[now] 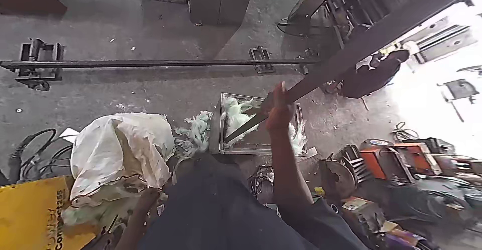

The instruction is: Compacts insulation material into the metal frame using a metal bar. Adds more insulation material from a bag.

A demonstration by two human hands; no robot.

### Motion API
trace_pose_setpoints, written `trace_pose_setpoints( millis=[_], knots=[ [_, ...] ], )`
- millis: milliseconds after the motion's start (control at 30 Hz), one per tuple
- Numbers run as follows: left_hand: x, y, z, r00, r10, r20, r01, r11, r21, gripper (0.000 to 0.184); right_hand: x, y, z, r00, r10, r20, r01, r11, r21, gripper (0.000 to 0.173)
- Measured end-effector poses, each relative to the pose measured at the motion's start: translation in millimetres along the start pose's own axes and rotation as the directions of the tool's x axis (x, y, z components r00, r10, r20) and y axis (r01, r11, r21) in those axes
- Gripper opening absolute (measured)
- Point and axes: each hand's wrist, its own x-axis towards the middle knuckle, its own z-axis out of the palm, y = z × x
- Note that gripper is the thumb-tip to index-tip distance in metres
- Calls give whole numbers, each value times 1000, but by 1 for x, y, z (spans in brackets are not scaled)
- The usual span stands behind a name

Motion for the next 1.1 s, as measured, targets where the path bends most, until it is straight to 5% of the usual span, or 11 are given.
trace_pose_setpoints(
  millis=[133,233,300,433,533,667,833,967,1100],
  knots=[
    [14,-3,2,1000,13,-7,-13,1000,7,33,26,-100,0,996,-43,80,40,998,41,48],
    [12,-2,2,1000,13,16,-14,999,37,32,32,-129,1,990,-84,117,74,994,83,52],
    [12,-4,4,999,-14,33,12,999,44,34,25,-99,1,998,-26,50,25,999,24,48],
    [14,-7,12,999,-37,32,37,999,0,31,-14,49,-5,998,13,-63,-20,992,-123,39],
    [12,-6,14,999,-23,29,23,1000,-1,31,-20,67,-6,1000,17,-14,-17,998,-59,40],
    [18,-3,11,1000,4,26,-4,1000,3,32,0,-39,-21,990,8,-143,-19,997,-74,33],
    [19,-4,11,997,-76,-26,77,997,29,33,19,-187,-89,972,-232,27,233,971,-55,52],
    [21,-8,18,992,-130,2,130,991,-39,53,28,-210,-129,946,-323,-38,323,946,-21,54],
    [15,0,22,973,-227,-40,218,961,-169,77,18,-175,-78,925,-354,-138,342,934,-103,53]
  ],
)
